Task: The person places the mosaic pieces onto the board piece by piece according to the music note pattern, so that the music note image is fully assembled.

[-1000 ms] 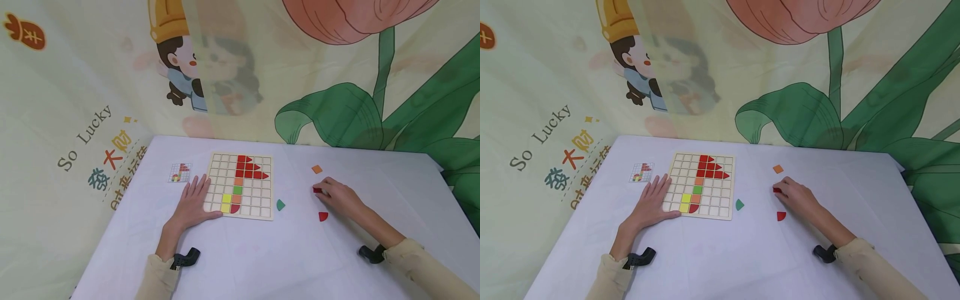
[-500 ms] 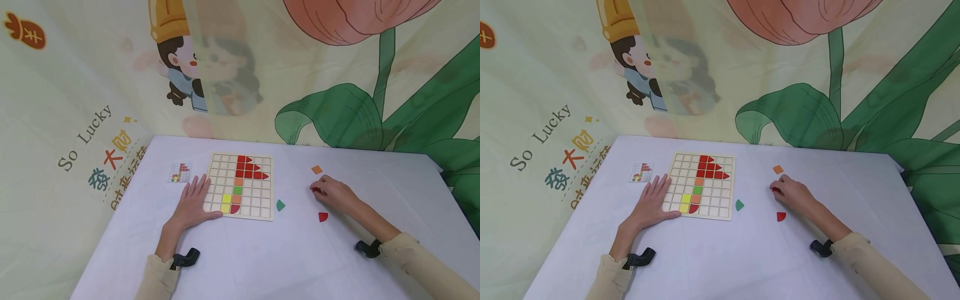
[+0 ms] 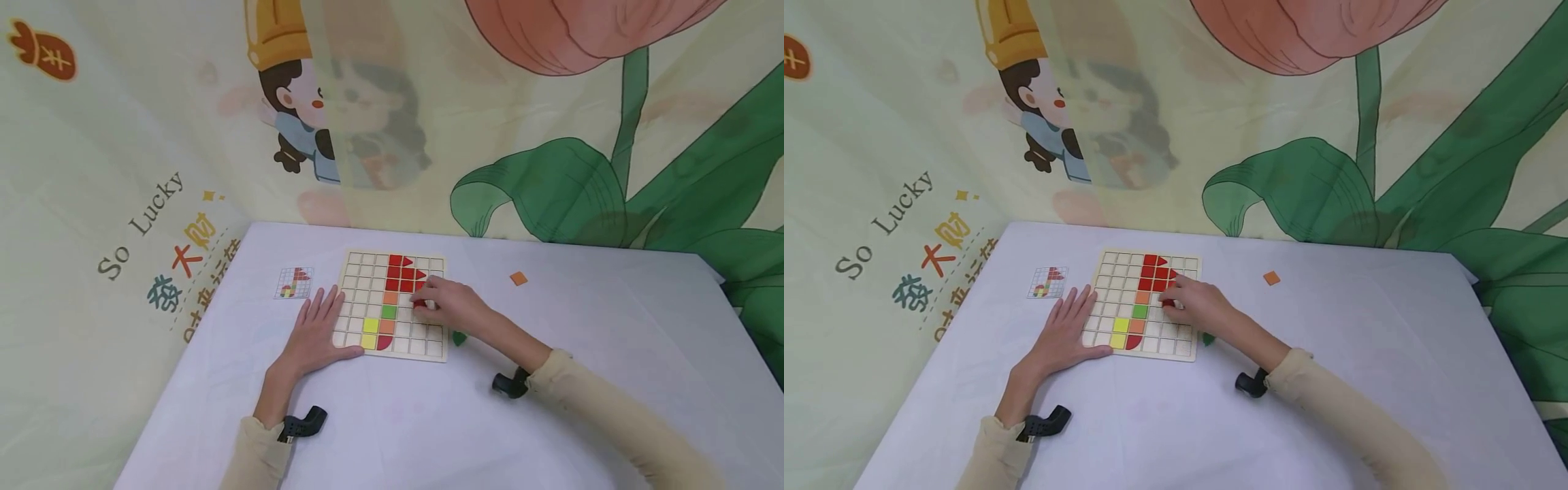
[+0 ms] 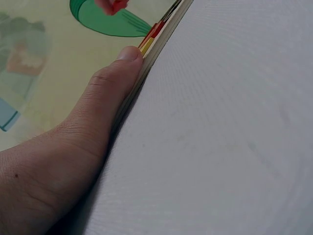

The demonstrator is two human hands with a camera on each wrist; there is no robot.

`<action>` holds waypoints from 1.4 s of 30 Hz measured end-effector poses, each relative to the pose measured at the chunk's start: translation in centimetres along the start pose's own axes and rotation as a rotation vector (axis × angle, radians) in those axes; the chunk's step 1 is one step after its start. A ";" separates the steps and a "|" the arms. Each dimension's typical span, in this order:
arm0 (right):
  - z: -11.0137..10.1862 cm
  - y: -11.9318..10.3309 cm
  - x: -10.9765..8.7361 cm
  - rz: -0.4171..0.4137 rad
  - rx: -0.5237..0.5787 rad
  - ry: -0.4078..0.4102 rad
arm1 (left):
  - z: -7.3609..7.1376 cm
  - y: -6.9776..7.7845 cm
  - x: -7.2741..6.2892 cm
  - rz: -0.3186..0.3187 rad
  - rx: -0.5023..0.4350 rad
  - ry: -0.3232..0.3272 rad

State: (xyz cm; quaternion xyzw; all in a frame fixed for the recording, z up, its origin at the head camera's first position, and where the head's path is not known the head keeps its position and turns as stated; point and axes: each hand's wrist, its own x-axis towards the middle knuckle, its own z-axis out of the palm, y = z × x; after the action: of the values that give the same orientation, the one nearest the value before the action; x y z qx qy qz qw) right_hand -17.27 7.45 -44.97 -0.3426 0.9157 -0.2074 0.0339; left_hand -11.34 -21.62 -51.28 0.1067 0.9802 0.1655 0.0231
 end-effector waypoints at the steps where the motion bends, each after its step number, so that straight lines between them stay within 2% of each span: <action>1: 0.3 -0.8 0.9 -0.030 -0.002 -0.006 | 0.0 0.0 0.0 0.000 0.001 -0.001; 4: 1.2 -2.8 3.1 -0.070 -0.009 -0.051 | -0.1 0.1 0.0 0.003 0.002 -0.009; 8: 2.5 -4.2 5.3 -0.039 -0.021 -0.158 | -0.2 0.2 0.0 0.006 0.001 -0.020; 12: 3.6 -4.9 6.7 -0.045 -0.053 -0.243 | -0.3 0.0 -0.2 -0.006 0.016 -0.025; 17: 3.9 -5.3 7.4 -0.077 -0.111 -0.295 | -0.5 0.1 -0.4 -0.005 0.014 -0.023; 25: 3.8 -6.0 7.4 -0.093 -0.197 -0.282 | -0.6 0.2 -0.4 -0.003 0.022 -0.017; 42: 4.1 -5.6 6.9 -0.122 -0.182 -0.245 | -0.5 0.0 -0.3 0.005 0.034 -0.019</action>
State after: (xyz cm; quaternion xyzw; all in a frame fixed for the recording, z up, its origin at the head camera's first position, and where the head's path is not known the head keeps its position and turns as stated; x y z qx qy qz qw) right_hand -18.31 -2.24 -45.96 -0.4218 0.8973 -0.0818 0.1014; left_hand -11.10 -21.85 -50.78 0.1111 0.9823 0.1479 0.0300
